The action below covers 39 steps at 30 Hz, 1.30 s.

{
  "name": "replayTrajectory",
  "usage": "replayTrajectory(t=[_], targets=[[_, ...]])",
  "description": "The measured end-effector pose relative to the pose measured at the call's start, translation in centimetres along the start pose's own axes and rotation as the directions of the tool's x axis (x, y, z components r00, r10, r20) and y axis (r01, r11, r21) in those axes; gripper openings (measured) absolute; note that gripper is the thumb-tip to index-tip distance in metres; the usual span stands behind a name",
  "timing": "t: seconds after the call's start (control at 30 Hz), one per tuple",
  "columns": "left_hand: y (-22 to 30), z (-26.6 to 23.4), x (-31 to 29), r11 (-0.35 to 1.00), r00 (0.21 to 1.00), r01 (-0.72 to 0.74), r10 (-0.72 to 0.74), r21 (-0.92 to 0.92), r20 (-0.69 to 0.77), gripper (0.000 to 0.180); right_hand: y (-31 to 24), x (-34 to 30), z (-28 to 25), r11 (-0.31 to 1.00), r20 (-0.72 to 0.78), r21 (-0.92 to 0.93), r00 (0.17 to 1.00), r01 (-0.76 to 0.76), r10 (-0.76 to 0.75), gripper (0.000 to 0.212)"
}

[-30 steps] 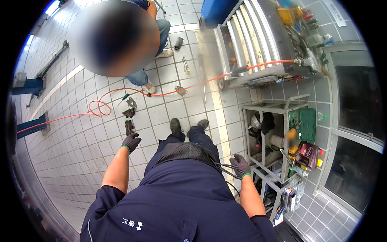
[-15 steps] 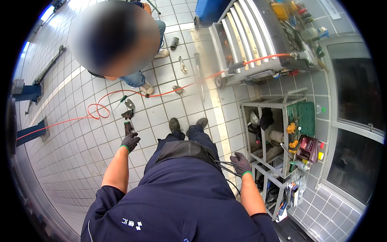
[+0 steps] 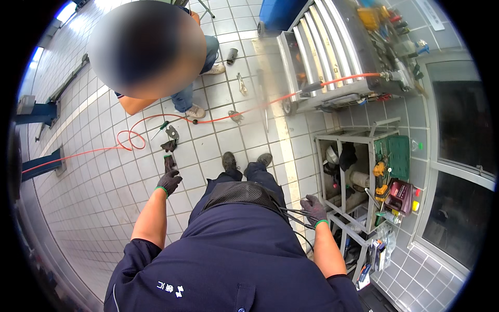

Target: The person applies a yellow substance from a bottle onto a cylindrical metal part and rubs it in with a sponge. They then hand the part to a coworker and proceed to assemble a shock absorber by inserting a metal rod into a black cylinder.

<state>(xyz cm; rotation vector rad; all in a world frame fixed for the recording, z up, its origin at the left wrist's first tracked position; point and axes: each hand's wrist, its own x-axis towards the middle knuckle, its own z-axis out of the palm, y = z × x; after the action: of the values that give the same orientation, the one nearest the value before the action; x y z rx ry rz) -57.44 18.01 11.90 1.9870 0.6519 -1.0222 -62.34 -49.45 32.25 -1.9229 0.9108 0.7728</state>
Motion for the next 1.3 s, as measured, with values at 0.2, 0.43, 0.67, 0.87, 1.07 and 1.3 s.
replayTrajectory(t=[0.2, 0.43, 0.67, 0.87, 1.07, 1.3], targets=[[-0.1, -0.3, -0.9, 0.999, 1.000, 0.015, -0.015, -0.050, -0.007, 0.071, -1.2, 0.5, -0.3, 0.998, 0.023, -0.066, 1.000, 0.014, -0.013, 0.074], [-0.3, 0.3, -0.4, 0.996, 1.000, 0.025, -0.024, -0.087, 0.017, 0.071, 0.6, 1.9, -0.5, 0.997, 0.021, -0.074, 0.999, 0.027, -0.025, 0.073], [0.8, 0.5, -0.8, 1.000, 1.000, 0.016, -0.015, -0.004, 0.015, 0.071, 0.8, 2.3, -0.3, 0.999, 0.017, 0.002, 0.999, 0.033, -0.033, 0.072], [1.2, 0.7, -0.3, 1.000, 1.000, -0.002, 0.002, -0.016, 0.015, 0.071, 0.0, 1.9, -0.5, 1.000, 0.017, 0.001, 1.000, 0.010, -0.010, 0.074], [2.8, 0.5, -0.2, 1.000, 1.000, 0.000, 0.000, 0.011, 0.020, 0.072, -0.2, 1.6, -0.8, 1.000, 0.016, 0.005, 1.000, -0.017, 0.017, 0.075], [1.3, 0.8, 0.9, 0.998, 0.999, -0.035, 0.034, -0.042, -0.027, 0.069, 1.5, 2.3, -0.6, 0.999, 0.024, -0.034, 1.000, -0.006, 0.007, 0.076]])
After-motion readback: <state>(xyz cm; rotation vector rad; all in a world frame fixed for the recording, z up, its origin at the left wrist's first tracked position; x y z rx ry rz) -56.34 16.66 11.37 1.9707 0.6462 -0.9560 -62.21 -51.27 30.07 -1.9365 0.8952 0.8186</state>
